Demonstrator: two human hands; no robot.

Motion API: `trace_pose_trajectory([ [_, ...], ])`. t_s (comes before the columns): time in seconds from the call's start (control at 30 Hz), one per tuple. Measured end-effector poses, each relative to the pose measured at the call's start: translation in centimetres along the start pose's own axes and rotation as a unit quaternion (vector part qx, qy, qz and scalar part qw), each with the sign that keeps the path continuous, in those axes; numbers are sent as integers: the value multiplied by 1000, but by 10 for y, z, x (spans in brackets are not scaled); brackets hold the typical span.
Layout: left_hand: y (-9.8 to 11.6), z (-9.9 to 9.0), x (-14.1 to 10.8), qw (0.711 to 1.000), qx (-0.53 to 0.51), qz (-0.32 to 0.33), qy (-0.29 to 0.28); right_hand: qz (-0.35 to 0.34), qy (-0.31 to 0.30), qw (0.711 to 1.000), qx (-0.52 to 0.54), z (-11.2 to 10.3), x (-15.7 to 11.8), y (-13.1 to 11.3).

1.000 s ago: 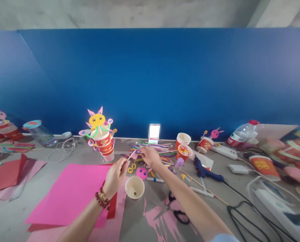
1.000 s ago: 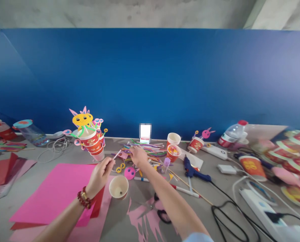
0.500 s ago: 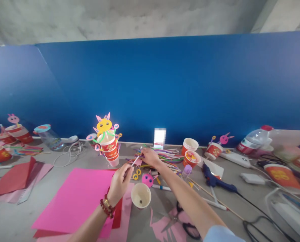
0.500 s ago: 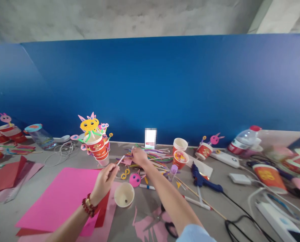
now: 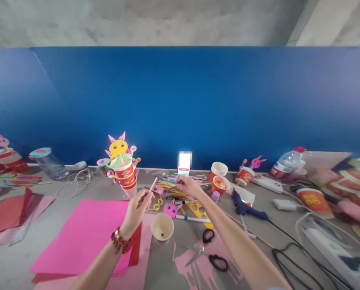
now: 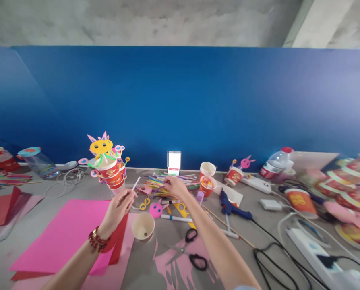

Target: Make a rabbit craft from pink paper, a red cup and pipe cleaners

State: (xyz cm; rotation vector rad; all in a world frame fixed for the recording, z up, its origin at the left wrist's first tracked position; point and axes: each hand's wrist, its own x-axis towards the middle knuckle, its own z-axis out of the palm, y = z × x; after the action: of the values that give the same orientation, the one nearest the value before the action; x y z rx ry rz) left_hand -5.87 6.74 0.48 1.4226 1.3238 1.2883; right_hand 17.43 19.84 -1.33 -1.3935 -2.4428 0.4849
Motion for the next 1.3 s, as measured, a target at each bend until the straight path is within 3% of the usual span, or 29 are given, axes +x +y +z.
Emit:
trace_pose_trajectory([
  [0.13, 5, 4, -5, 1000, -6, -4, -14, -28, -14, 998, -50, 5, -4, -10],
  [0.43, 10, 8, -11, 1000, -15, -5, -23, -104, -8, 980, -171, 22, 19, -36],
  [0.63, 14, 1, -14, 997, -67, -33, -29, -139, 54, 974, -170, 3, 8, -36],
  [0.73, 30, -2, -21, 977, -191, -74, -55, -161, 120, 968, -151, -19, -15, -35],
  [0.87, 61, 0, -41, 945, -288, -123, -96, -211, 188, 951, -124, -42, -73, -47],
  [0.9, 67, 4, -47, 939, -296, -130, -115, -237, 206, 942, -115, -44, -91, -53],
  [0.97, 73, 16, -59, 927, -307, -140, -164, -348, 280, 891, -85, -46, -124, -66],
  [1.1, 64, 50, -77, 885, -327, -226, -244, -443, 253, 852, -117, -43, -168, -83],
  [1.3, 44, 84, -89, 889, -319, -266, -193, -409, 236, 874, -117, -24, -187, -75],
])
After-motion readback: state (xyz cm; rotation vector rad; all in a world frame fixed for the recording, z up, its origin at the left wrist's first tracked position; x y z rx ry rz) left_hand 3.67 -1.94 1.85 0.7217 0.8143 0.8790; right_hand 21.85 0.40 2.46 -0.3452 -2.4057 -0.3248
